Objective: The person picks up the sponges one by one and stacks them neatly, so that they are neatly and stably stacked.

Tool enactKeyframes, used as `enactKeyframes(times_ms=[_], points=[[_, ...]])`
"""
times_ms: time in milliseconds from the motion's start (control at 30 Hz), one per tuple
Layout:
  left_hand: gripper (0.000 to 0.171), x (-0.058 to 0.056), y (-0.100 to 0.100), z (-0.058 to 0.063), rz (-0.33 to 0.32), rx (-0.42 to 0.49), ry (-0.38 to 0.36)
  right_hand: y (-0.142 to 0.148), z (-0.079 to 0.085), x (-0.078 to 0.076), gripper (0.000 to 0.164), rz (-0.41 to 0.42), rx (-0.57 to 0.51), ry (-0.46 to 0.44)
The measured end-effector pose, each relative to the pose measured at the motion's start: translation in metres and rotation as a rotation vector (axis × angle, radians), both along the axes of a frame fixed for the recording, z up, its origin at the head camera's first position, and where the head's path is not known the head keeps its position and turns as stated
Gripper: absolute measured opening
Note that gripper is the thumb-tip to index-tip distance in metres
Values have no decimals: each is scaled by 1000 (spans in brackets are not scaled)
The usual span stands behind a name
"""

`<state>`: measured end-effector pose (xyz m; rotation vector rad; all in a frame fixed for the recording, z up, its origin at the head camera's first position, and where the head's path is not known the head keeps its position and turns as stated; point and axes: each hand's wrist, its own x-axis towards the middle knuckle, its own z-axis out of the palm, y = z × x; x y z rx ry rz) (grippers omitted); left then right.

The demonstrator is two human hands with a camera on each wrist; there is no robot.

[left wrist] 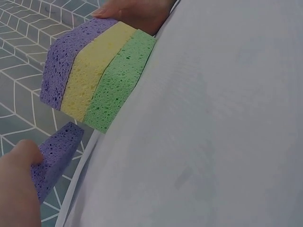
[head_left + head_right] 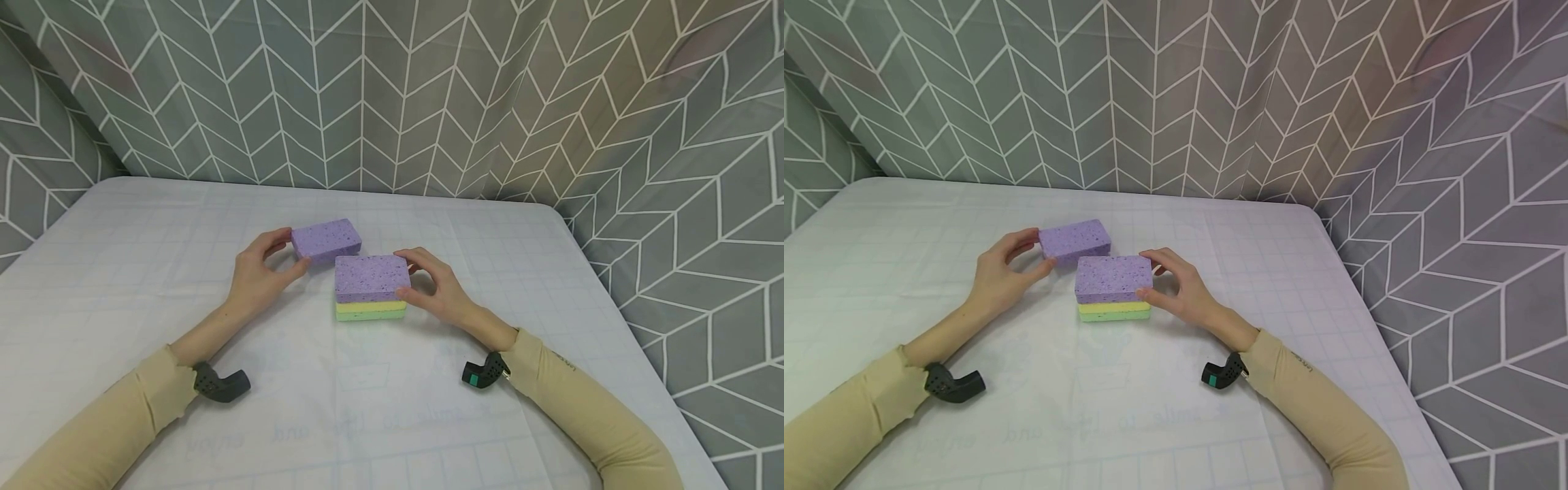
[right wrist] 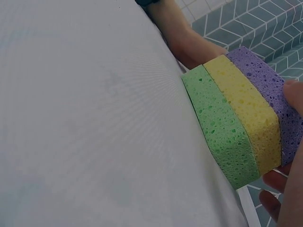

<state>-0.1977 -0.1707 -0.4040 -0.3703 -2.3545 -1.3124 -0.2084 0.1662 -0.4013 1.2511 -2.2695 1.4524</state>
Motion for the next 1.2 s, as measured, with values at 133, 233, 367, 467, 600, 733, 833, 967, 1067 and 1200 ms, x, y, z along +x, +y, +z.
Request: enactKeyframes(times_ms=[133, 233, 367, 467, 600, 733, 833, 967, 1067, 1200], points=[[59, 1, 0, 0, 13, 6, 41, 0, 0, 0, 59, 8, -5, -6], [58, 1, 1, 0, 22, 11, 75, 1, 0, 0, 57, 9, -8, -9], [58, 2, 2, 0, 27, 37, 121, 0, 0, 0, 56, 3, -3, -9], [57, 3, 2, 1, 24, 63, 159, -1, 1, 1, 56, 1, -1, -9], [58, 3, 2, 1, 11, 98, 212, -1, 1, 2, 56, 3, -3, -13], [58, 5, 4, 3, -3, 127, 252, 0, 1, 2, 56, -2, 3, -17], [57, 9, 7, 8, -22, 150, 280, 1, 1, 1, 57, 6, -3, -17], [54, 16, 13, 18, -57, 189, 301, 2, -1, 0, 57, 16, -11, -15], [54, 17, 13, 18, -81, 222, 299, 1, -1, 0, 57, 6, -1, -19], [55, 11, 9, 9, -121, 273, 298, -1, 4, 4, 56, 0, 8, -25]])
